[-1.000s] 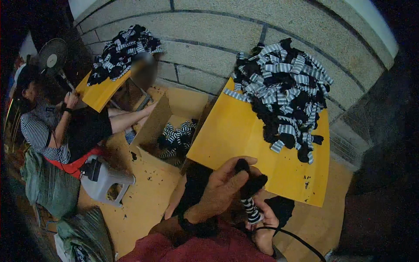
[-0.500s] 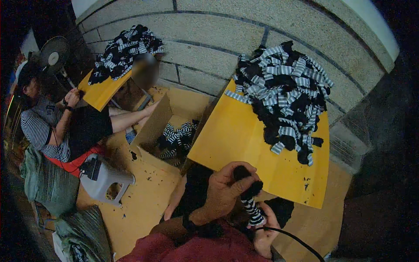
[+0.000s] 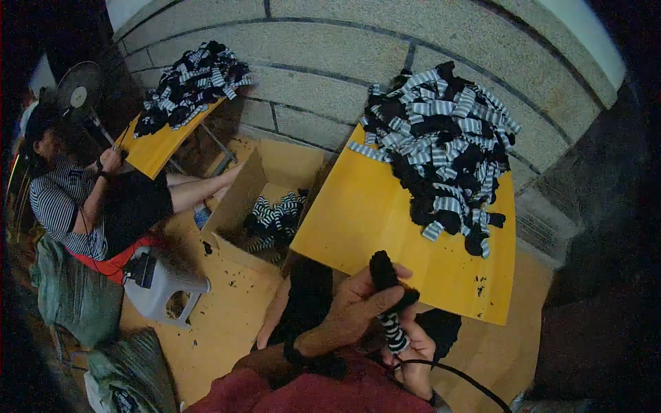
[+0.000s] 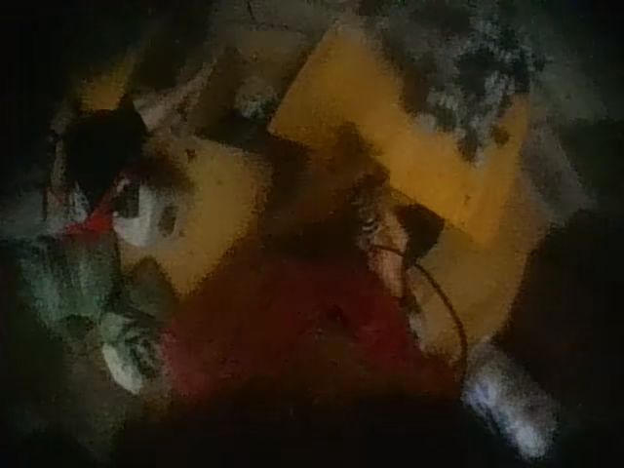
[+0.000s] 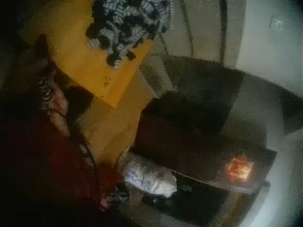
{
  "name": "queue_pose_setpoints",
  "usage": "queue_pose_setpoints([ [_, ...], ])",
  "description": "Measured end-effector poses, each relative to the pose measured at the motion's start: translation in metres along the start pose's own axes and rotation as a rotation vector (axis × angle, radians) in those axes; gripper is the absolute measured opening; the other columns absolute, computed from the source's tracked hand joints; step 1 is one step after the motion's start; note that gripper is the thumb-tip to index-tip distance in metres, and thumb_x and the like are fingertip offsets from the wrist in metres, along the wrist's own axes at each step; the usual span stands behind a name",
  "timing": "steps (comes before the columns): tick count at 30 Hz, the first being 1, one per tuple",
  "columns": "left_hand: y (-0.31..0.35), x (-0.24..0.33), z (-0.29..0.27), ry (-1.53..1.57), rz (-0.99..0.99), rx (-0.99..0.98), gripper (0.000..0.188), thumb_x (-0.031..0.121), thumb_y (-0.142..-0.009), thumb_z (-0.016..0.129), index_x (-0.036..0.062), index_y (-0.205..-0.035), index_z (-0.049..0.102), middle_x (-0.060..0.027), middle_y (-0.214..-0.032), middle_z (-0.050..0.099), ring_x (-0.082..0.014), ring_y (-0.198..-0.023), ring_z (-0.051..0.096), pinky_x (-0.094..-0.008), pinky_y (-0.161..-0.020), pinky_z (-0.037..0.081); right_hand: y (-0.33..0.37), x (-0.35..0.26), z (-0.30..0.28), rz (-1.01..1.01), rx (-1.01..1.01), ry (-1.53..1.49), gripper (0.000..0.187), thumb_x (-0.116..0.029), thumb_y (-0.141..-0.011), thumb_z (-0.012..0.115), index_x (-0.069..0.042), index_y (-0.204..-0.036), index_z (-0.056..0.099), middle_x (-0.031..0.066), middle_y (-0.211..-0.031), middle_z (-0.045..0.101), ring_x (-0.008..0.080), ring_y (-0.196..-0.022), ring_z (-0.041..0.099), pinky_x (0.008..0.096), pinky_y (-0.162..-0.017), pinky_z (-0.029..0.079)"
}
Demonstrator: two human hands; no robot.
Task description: Turning striped socks right-side out using a rod and organizing them into a container.
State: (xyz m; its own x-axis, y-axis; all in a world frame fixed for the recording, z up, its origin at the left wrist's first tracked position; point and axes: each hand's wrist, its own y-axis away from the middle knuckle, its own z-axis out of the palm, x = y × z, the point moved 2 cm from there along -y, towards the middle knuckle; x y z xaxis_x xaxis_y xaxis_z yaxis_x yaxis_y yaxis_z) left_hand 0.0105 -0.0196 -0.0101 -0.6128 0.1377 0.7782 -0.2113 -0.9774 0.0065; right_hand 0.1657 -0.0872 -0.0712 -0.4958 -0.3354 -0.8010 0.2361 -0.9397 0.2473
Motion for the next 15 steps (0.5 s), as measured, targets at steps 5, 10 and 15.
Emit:
queue_pose_setpoints([
  [5,-0.007,0.012,0.0,0.125,0.166,0.084,0.022,0.012,-0.093,0.047,-0.0021,-0.109,0.051,-0.0092,-0.097,0.058,-0.0159,-0.094,0.056,-0.029,-0.088,0.044,0.006,-0.008,0.01,-0.185,0.129,0.281,0.041,-0.012,-0.085,0.058,0.007,-0.12,0.046,0.0138,-0.099,0.059,0.0146,-0.065,0.059,0.0277,-0.054,0.05],
  [10,-0.012,0.026,-0.013,0.276,0.203,0.076,0.022,0.013,-0.093,0.046,-0.0026,-0.108,0.051,-0.0102,-0.097,0.058,-0.0184,-0.093,0.057,-0.0329,-0.087,0.046,0.016,-0.007,0.002,-0.241,0.167,0.555,0.04,-0.008,-0.088,0.053,0.006,-0.123,0.043,0.0148,-0.102,0.059,0.0129,-0.067,0.057,0.0265,-0.06,0.05],
  [15,-0.014,0.03,-0.009,0.281,0.254,0.01,0.02,0.008,-0.09,0.051,-0.0012,-0.108,0.051,-0.0115,-0.098,0.059,-0.0206,-0.091,0.059,-0.0332,-0.083,0.049,0.018,-0.008,0.002,-0.344,0.165,0.514,0.04,-0.006,-0.087,0.052,0.007,-0.124,0.042,0.0139,-0.101,0.058,0.0136,-0.07,0.057,0.0261,-0.06,0.05],
])
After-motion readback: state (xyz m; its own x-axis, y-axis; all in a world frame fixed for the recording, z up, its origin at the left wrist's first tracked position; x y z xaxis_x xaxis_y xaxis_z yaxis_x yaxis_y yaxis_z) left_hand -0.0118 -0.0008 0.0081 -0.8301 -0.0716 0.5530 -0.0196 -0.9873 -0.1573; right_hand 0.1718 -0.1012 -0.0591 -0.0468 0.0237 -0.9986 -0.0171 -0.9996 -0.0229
